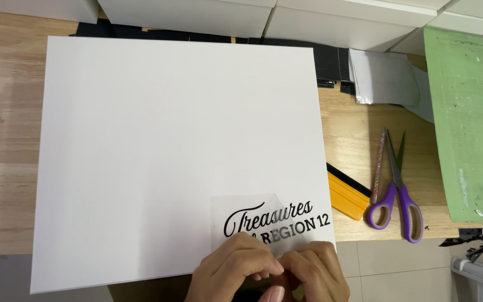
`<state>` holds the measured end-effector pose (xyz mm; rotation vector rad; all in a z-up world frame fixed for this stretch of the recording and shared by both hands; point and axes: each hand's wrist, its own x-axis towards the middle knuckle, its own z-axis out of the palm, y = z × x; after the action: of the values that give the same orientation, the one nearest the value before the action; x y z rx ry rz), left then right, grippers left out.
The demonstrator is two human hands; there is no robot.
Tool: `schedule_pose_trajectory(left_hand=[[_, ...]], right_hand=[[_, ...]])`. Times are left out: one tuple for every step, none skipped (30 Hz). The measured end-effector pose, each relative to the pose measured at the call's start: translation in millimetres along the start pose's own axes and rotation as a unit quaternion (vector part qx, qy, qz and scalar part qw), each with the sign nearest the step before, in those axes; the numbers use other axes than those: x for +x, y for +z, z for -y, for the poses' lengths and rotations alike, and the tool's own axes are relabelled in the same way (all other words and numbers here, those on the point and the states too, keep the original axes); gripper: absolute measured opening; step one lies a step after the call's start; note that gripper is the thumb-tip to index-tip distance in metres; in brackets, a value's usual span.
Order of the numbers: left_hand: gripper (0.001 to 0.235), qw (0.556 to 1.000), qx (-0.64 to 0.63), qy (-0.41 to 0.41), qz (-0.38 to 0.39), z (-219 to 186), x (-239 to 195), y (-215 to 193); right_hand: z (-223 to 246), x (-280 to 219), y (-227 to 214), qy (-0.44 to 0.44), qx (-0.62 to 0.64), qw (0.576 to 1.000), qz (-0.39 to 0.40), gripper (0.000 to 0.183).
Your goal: Applying a vinyl decal to a white box using a squeegee and peeling off the transfer tape
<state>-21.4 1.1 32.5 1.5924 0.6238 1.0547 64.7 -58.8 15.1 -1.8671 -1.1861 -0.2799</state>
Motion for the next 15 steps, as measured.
schedule_pose_trajectory(left_hand=[[0.020,1.000,-0.005,0.010,-0.002,0,0,-1],[0.020,1.000,-0.005,0.010,-0.002,0,0,2],[0.020,0.999,-0.004,0.019,-0.028,0,-1,4],[0.020,0.998,-0.004,0.028,-0.054,0,-1,6],[0.020,0.998,-0.004,0.028,-0.054,4,-3,6],[0.023,0.997,-0.030,0.049,-0.059,9,-5,6],[0.025,0.994,-0.056,0.070,-0.063,13,-7,6],[0.025,0.994,-0.055,0.070,-0.063,16,-8,7],[0.028,0.992,-0.056,0.082,-0.072,19,-9,7],[0.030,0.991,-0.056,0.094,-0.081,22,-10,7],[0.030,0.991,-0.055,0.094,-0.082,22,-10,7],[0.032,0.990,-0.057,0.099,-0.080,22,-9,6],[0.035,0.990,-0.059,0.105,-0.079,22,-9,5],[0.035,0.990,-0.058,0.105,-0.079,20,-7,2],[0.032,0.992,-0.060,0.089,-0.059,19,-6,-2]], right_hand=[[0,-1,1,-0.002,0.003,1.000,-0.007,0.046],[-3,-3,1,-0.002,0.004,1.000,-0.007,0.046],[-5,-5,0,-0.013,0.003,1.000,0.006,0.044],[-8,-8,-1,-0.023,0.002,1.000,0.019,0.043],[-5,-7,0,-0.023,0.003,1.000,0.020,0.043],[-1,-5,0,-0.022,-0.005,1.000,0.021,0.044],[2,-4,1,-0.020,-0.013,0.999,0.023,0.045],[1,-6,0,-0.021,-0.012,0.999,0.023,0.045],[0,-7,0,-0.028,-0.018,0.999,0.032,0.049],[-1,-9,-1,-0.036,-0.024,0.998,0.041,0.053],[-2,-9,-2,-0.036,-0.023,0.998,0.041,0.053],[-2,-9,-2,-0.040,-0.020,0.998,0.047,0.050],[-3,-9,-3,-0.044,-0.016,0.997,0.053,0.047],[-2,-10,-8,-0.045,-0.015,0.997,0.053,0.047],[-2,-11,-12,-0.011,-0.031,0.996,0.083,0.045]])
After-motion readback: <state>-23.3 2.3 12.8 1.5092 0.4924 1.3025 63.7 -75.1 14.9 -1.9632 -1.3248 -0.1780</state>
